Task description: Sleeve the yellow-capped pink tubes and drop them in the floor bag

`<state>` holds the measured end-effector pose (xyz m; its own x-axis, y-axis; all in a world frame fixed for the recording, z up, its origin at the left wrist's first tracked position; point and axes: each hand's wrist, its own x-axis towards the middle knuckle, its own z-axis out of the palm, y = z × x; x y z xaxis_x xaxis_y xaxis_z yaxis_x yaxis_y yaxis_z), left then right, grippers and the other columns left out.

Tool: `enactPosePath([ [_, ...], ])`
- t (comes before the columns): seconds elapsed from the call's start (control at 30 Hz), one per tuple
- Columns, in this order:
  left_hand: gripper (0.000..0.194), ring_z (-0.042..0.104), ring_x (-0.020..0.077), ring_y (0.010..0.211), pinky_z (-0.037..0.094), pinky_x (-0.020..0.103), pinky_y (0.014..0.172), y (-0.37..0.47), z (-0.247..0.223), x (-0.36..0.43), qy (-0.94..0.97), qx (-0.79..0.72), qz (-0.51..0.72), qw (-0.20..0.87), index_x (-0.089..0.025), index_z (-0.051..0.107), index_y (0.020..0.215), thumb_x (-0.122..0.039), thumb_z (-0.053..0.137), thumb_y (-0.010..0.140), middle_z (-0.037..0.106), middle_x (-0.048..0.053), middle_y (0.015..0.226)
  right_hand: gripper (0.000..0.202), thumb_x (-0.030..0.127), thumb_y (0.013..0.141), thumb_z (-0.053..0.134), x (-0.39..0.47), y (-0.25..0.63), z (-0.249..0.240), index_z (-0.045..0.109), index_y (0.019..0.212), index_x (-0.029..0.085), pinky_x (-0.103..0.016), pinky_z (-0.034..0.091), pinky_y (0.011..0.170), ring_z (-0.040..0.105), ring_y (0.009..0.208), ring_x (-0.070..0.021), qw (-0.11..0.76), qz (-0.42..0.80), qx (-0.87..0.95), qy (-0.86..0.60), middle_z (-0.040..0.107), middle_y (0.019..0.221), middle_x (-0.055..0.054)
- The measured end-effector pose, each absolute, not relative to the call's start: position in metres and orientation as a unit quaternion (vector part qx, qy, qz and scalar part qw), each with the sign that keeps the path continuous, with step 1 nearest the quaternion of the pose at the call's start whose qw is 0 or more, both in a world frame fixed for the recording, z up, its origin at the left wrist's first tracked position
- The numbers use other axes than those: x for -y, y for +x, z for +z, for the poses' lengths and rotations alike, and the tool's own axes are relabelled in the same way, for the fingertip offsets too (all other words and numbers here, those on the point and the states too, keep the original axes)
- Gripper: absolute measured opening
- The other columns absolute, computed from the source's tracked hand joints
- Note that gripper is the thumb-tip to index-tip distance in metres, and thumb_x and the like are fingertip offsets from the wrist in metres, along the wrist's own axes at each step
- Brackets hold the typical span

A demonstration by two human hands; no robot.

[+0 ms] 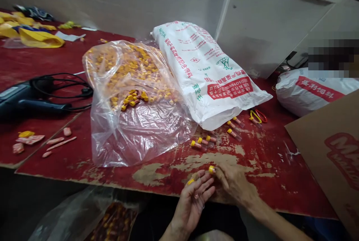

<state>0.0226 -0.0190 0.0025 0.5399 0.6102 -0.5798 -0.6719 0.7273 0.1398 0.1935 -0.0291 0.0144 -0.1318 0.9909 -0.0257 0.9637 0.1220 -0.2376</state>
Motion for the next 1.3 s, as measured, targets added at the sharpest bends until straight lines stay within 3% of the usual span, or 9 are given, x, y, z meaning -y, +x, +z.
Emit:
enactPosePath([
  [0.1,0.03,0.066,0.0177,0.075,0.053,0.032,0.072,0.015,0.004,0.019,-0.063,-0.289,0.41,0.863,-0.015,0.061,0.101,-0.013,0.065,0.071,0.068,0.007,0.083,0.023,0.029,0.095,0.037,0.03,0.163,0.015,0.058,0.097,0.02,-0.025,0.039,0.068,0.056,0.079,-0.0144,0.184,0.116,0.793,-0.569,0.061,0.089,-0.004],
  [0.17,0.033,0.064,0.0159,0.065,0.053,0.031,0.065,0.009,0.008,0.018,-0.049,-0.315,0.426,0.846,-0.015,0.059,0.103,-0.014,0.065,0.071,0.066,0.004,0.074,0.02,0.024,0.093,0.039,0.012,0.152,0.016,0.057,0.101,0.02,-0.025,0.039,0.069,0.054,0.083,-0.0155,0.204,0.078,0.786,-0.578,0.058,0.094,-0.005],
  [0.33,0.035,0.061,0.0142,0.058,0.052,0.03,0.058,-0.003,0.014,0.022,-0.014,-0.353,0.432,0.83,-0.015,0.056,0.107,-0.016,0.064,0.072,0.063,0.002,0.073,0.016,0.022,0.087,0.049,-0.054,0.145,0.006,0.06,0.098,0.018,-0.033,0.035,0.075,0.048,0.085,-0.0215,0.087,-0.101,0.773,-0.62,0.056,0.092,-0.009],
  [0.43,0.029,0.06,0.0135,0.057,0.051,0.029,0.057,-0.005,0.011,0.026,-0.017,-0.353,0.43,0.831,-0.014,0.057,0.101,-0.016,0.063,0.073,0.063,0.002,0.072,0.013,0.017,0.086,0.049,-0.062,0.142,0.0,0.059,0.094,0.015,-0.035,0.033,0.077,0.048,0.088,-0.022,0.059,-0.14,0.786,-0.6,0.057,0.103,-0.012],
  [0.57,0.023,0.059,0.0137,0.056,0.05,0.029,0.056,-0.005,0.006,0.025,-0.022,-0.347,0.423,0.837,-0.013,0.057,0.096,-0.016,0.062,0.074,0.062,0.003,0.071,0.015,0.016,0.087,0.043,-0.029,0.161,0.017,0.057,0.092,0.017,-0.029,0.033,0.071,0.053,0.077,-0.0162,0.041,-0.025,0.827,-0.56,0.062,0.091,-0.007],
  [0.67,0.022,0.059,0.0142,0.056,0.049,0.029,0.055,-0.002,0.005,0.023,-0.02,-0.337,0.412,0.846,-0.013,0.057,0.097,-0.016,0.061,0.075,0.063,0.004,0.073,0.017,0.021,0.088,0.042,-0.003,0.193,0.04,0.058,0.083,0.018,-0.025,0.026,0.055,0.052,0.058,-0.0118,-0.056,0.077,0.793,-0.602,0.061,0.069,-0.001],
  [0.83,0.02,0.059,0.0144,0.056,0.047,0.026,0.052,0.004,0.005,0.021,-0.014,-0.328,0.385,0.863,-0.012,0.058,0.094,-0.015,0.059,0.075,0.065,0.006,0.074,0.025,0.015,0.083,0.045,0.005,0.23,0.034,0.061,0.063,0.015,-0.025,0.024,0.05,0.053,0.051,-0.0134,-0.222,0.07,0.716,-0.658,0.059,0.055,-0.005],
  [1.13,0.025,0.061,0.0155,0.06,0.048,0.026,0.055,0.015,0.003,0.011,-0.001,-0.335,0.372,0.866,-0.013,0.06,0.094,-0.014,0.066,0.07,0.066,0.006,0.075,0.02,0.008,0.076,0.049,0.004,0.238,-0.003,0.068,0.071,0.014,-0.026,0.036,0.055,0.06,0.059,-0.0187,-0.199,0.097,0.711,-0.667,0.066,0.065,-0.01],
  [1.3,0.027,0.066,0.0199,0.07,0.051,0.028,0.06,0.016,0.005,0.012,0.02,-0.353,0.359,0.864,-0.012,0.059,0.096,-0.009,0.067,0.07,0.069,0.011,0.084,0.023,0.015,0.084,0.045,0.009,0.234,0.003,0.067,0.076,0.015,-0.025,0.038,0.057,0.06,0.058,-0.0173,-0.159,0.083,0.718,-0.673,0.065,0.065,-0.008],
])
